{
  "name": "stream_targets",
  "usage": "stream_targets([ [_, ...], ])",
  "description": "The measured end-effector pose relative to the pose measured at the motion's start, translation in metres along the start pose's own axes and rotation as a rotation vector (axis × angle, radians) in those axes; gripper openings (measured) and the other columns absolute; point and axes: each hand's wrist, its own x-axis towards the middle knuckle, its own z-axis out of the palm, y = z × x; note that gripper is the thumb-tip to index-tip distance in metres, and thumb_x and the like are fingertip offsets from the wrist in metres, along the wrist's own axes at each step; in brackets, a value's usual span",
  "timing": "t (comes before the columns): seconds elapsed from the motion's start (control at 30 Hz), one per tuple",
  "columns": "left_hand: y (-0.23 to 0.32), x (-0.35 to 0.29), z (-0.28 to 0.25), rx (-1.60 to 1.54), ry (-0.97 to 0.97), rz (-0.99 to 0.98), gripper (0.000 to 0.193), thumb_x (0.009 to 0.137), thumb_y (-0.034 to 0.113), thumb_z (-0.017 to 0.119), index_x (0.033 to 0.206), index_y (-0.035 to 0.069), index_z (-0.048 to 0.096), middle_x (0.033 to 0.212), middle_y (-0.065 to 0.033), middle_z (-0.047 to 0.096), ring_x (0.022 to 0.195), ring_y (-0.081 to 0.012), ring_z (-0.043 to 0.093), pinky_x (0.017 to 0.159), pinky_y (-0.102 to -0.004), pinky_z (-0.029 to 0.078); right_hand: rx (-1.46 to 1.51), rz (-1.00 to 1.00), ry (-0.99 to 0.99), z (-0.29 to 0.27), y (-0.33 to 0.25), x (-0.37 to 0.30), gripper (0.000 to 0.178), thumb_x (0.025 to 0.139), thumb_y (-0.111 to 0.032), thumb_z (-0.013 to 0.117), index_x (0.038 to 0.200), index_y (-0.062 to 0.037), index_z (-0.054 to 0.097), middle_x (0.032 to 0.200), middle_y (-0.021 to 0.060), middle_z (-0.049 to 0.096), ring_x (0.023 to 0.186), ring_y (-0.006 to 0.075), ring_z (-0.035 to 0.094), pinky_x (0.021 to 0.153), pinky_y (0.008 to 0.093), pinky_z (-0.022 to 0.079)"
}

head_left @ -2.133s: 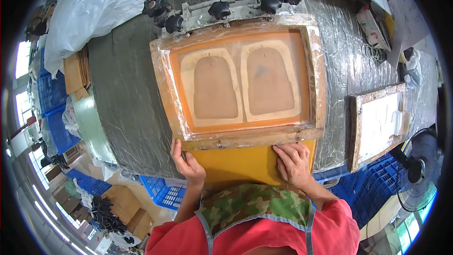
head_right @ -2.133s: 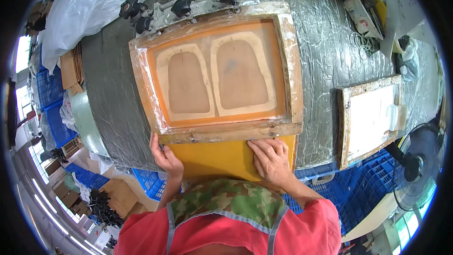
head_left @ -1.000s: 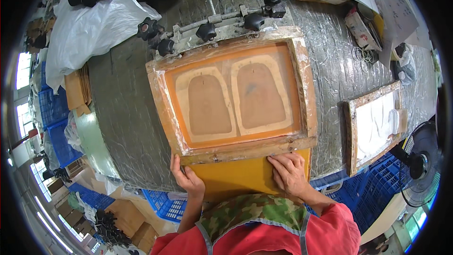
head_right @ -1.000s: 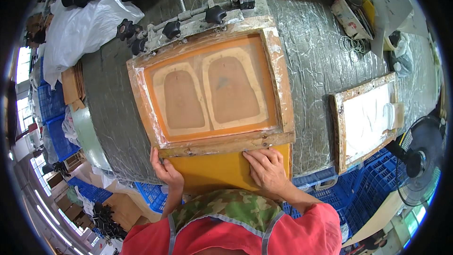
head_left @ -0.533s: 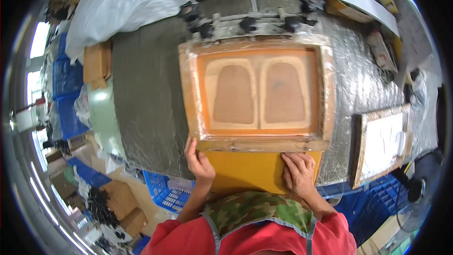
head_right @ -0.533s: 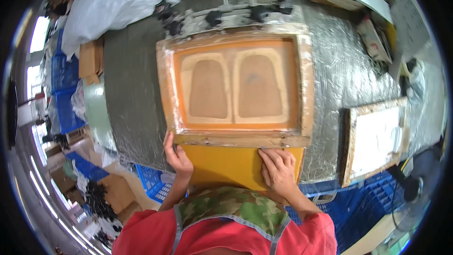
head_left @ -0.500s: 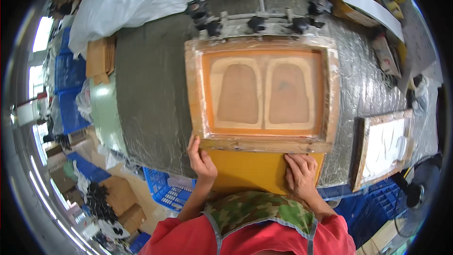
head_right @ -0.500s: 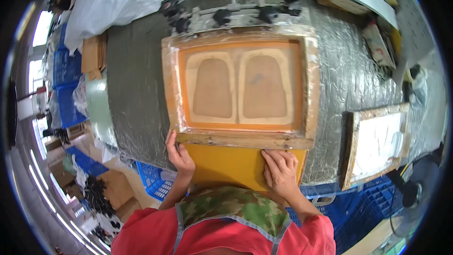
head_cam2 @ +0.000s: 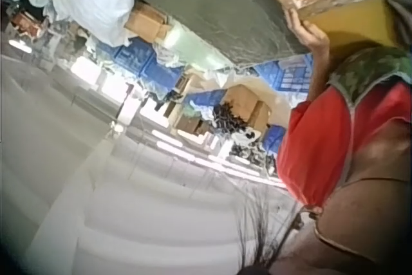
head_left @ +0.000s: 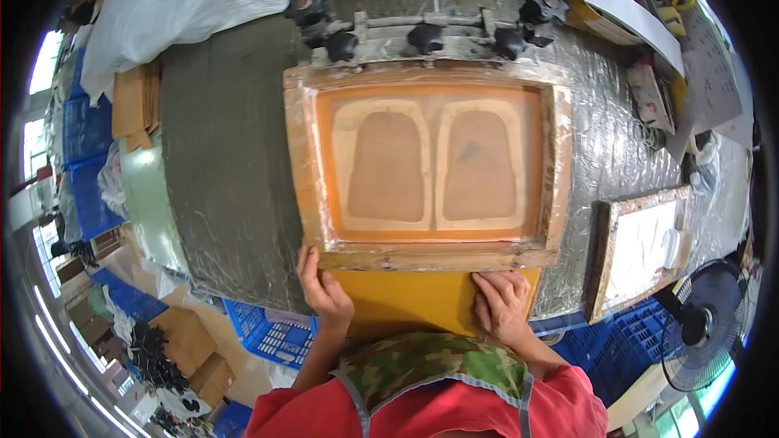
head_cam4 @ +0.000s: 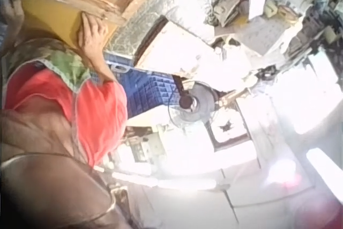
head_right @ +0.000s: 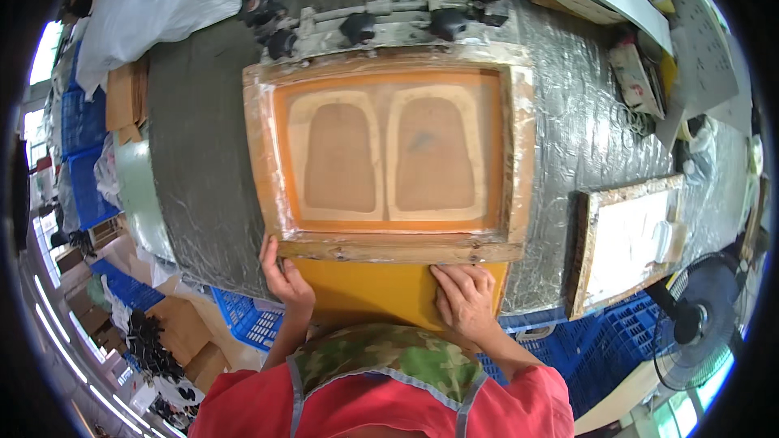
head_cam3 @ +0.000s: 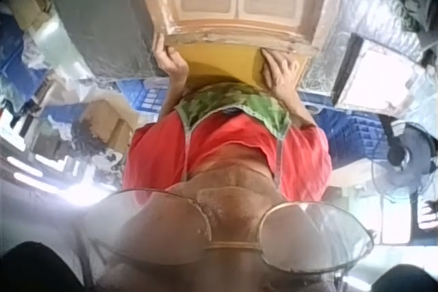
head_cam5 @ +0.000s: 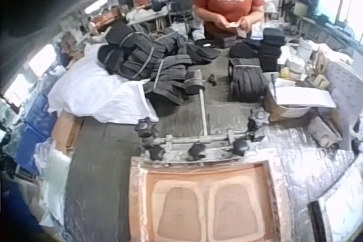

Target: Screen printing logos or designs onto shoe components.

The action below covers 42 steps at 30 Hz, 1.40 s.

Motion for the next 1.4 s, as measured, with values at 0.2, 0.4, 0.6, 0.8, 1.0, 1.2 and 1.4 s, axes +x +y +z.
stream_targets([
  [0.2, -0.005, -0.005, -0.001, 0.039, -0.02, -0.026, 0.043, 0.094, 0.0, 0.039, 0.136, -0.009, 0.042, 0.141, -0.0291, 0.042, 0.131, -0.0385, 0.045, 0.109, -0.0432, 0.035, 0.053, 0.005, -0.035, -0.003, 0.002, -0.001, 0.051, 0.074, -0.01, 0.072, 0.124, -0.0075, 0.063, 0.121, 0.0035, 0.06, 0.11, 0.0234, 0.053, 0.098, 0.043, 0.036],
  [0.4, -0.005, -0.004, 0.0, 0.048, -0.032, -0.017, 0.044, 0.092, -0.003, 0.038, 0.136, -0.009, 0.041, 0.142, -0.0297, 0.041, 0.132, -0.0387, 0.044, 0.109, -0.0426, 0.035, 0.071, 0.043, -0.042, -0.004, 0.001, -0.001, 0.05, 0.074, -0.01, 0.071, 0.124, -0.0085, 0.063, 0.12, 0.0027, 0.06, 0.11, 0.0223, 0.053, 0.099, 0.0437, 0.036],
  [0.6, -0.008, -0.007, 0.0, 0.028, -0.018, -0.025, 0.046, 0.091, -0.004, 0.038, 0.137, -0.009, 0.041, 0.142, -0.0291, 0.041, 0.131, -0.0381, 0.045, 0.109, -0.0424, 0.036, 0.076, 0.063, -0.039, -0.004, -0.002, 0.0, 0.05, 0.074, -0.01, 0.071, 0.124, -0.0092, 0.063, 0.12, 0.0019, 0.06, 0.109, 0.022, 0.053, 0.098, 0.0433, 0.036],
  [0.8, -0.004, -0.006, -0.001, 0.072, -0.013, -0.027, 0.043, 0.091, -0.003, 0.039, 0.134, -0.01, 0.043, 0.139, -0.0305, 0.044, 0.128, -0.0423, 0.047, 0.107, -0.0459, 0.038, 0.072, 0.06, -0.026, -0.002, -0.002, -0.002, 0.051, 0.074, -0.01, 0.071, 0.124, -0.0095, 0.063, 0.121, 0.0018, 0.06, 0.107, 0.0223, 0.053, 0.098, 0.043, 0.036],
  [1.0, -0.01, -0.007, 0.002, 0.082, -0.018, -0.026, 0.043, 0.092, -0.001, 0.041, 0.134, -0.011, 0.042, 0.139, -0.0306, 0.044, 0.129, -0.0423, 0.046, 0.108, -0.0461, 0.037, 0.083, 0.068, -0.036, 0.0, 0.0, -0.001, 0.051, 0.073, -0.009, 0.071, 0.123, -0.0086, 0.063, 0.121, 0.003, 0.06, 0.107, 0.0235, 0.053, 0.097, 0.043, 0.037],
  [1.2, -0.01, -0.006, 0.001, 0.028, -0.035, -0.019, 0.047, 0.092, -0.005, 0.038, 0.139, -0.01, 0.037, 0.145, -0.0266, 0.037, 0.134, -0.0349, 0.041, 0.111, -0.0418, 0.034, 0.06, 0.06, -0.003, 0.003, -0.001, 0.0, 0.05, 0.074, -0.007, 0.07, 0.124, -0.0077, 0.063, 0.121, 0.0037, 0.06, 0.107, 0.0249, 0.053, 0.098, 0.0435, 0.037],
  [1.4, -0.009, -0.007, 0.003, 0.009, 0.017, -0.018, 0.045, 0.091, -0.003, 0.041, 0.135, -0.01, 0.043, 0.14, -0.0277, 0.044, 0.132, -0.0398, 0.044, 0.109, -0.0453, 0.035, 0.063, 0.076, -0.011, 0.004, -0.003, -0.001, 0.05, 0.075, -0.008, 0.07, 0.124, -0.0083, 0.063, 0.12, 0.0036, 0.059, 0.109, 0.0248, 0.052, 0.098, 0.0431, 0.036],
])
